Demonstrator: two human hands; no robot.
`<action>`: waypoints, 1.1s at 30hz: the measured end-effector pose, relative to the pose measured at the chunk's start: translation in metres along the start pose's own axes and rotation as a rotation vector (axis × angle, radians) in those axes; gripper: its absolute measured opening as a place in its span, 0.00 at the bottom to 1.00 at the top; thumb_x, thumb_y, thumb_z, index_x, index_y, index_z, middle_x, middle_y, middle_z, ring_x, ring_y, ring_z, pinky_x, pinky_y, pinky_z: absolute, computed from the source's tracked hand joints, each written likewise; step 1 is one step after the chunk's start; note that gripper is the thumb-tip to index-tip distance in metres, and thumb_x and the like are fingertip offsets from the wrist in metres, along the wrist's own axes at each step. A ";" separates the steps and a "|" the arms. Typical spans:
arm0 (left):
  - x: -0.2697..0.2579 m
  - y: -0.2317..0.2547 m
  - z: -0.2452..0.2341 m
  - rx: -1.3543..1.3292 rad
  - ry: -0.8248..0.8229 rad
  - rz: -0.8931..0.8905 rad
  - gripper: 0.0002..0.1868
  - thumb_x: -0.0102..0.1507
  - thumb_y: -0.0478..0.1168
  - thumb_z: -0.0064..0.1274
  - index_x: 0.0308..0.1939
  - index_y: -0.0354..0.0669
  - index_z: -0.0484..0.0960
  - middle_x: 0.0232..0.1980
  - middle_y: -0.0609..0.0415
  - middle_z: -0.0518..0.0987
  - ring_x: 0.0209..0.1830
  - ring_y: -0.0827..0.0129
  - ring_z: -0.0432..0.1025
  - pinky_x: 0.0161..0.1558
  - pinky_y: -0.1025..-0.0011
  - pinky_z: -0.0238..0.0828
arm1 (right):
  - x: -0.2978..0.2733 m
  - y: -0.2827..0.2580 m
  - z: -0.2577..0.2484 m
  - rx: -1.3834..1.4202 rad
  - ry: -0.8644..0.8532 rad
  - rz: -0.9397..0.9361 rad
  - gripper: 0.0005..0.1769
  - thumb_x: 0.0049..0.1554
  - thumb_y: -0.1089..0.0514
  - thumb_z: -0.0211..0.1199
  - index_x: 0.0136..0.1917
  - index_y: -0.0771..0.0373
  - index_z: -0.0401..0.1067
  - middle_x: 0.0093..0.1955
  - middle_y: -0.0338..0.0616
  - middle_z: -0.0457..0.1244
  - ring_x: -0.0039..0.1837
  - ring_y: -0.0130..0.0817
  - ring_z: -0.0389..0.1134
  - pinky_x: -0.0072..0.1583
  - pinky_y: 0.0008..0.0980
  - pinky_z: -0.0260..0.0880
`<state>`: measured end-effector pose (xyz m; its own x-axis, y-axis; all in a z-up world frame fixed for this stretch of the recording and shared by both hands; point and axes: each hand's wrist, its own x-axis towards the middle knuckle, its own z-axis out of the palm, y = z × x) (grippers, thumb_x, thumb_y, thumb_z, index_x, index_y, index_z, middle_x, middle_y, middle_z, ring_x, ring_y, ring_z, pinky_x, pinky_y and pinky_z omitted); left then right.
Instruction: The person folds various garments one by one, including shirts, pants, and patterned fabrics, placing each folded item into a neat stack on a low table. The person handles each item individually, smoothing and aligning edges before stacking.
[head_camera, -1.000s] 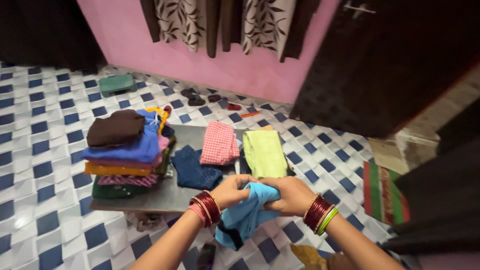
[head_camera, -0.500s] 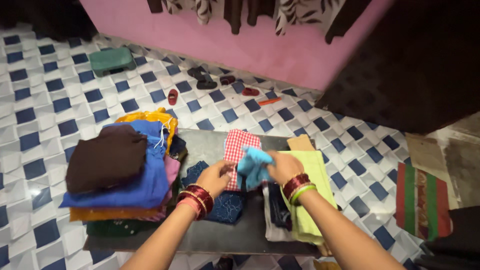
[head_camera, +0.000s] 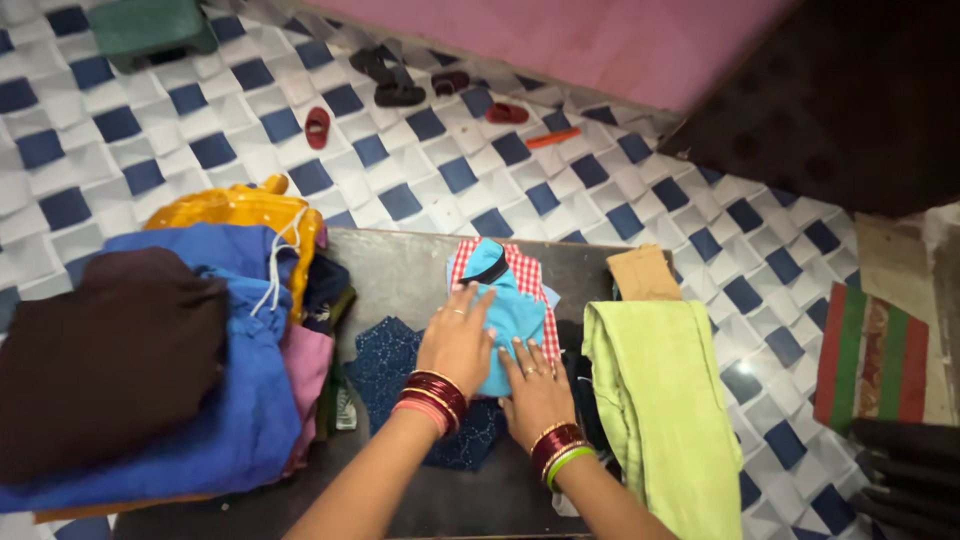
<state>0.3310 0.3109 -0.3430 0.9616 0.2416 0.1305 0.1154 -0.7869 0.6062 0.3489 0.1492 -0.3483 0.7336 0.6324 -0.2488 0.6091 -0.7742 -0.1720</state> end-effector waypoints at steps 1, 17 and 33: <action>0.000 -0.003 0.011 0.068 -0.047 0.062 0.30 0.62 0.40 0.53 0.69 0.43 0.69 0.73 0.40 0.67 0.74 0.47 0.58 0.70 0.52 0.53 | 0.000 0.001 0.009 0.018 -0.032 0.031 0.45 0.51 0.54 0.68 0.78 0.55 0.56 0.82 0.47 0.48 0.80 0.46 0.45 0.75 0.56 0.43; 0.012 -0.054 0.113 0.285 -0.286 0.081 0.36 0.66 0.46 0.44 0.78 0.52 0.52 0.83 0.55 0.48 0.82 0.61 0.42 0.76 0.49 0.34 | 0.016 0.010 0.046 0.090 -0.038 0.117 0.46 0.50 0.51 0.69 0.79 0.53 0.56 0.84 0.47 0.45 0.81 0.49 0.44 0.71 0.56 0.50; -0.111 0.162 0.003 0.256 -0.098 0.327 0.30 0.60 0.37 0.52 0.68 0.49 0.71 0.76 0.50 0.63 0.80 0.58 0.51 0.73 0.43 0.44 | -0.219 0.008 -0.068 0.234 0.577 0.162 0.30 0.49 0.60 0.68 0.65 0.62 0.68 0.72 0.57 0.58 0.75 0.54 0.57 0.71 0.52 0.55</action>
<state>0.2437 0.1551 -0.2615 0.9756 -0.0894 0.2007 -0.1531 -0.9317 0.3293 0.2134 0.0062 -0.2307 0.8945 0.3686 0.2531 0.4433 -0.8048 -0.3947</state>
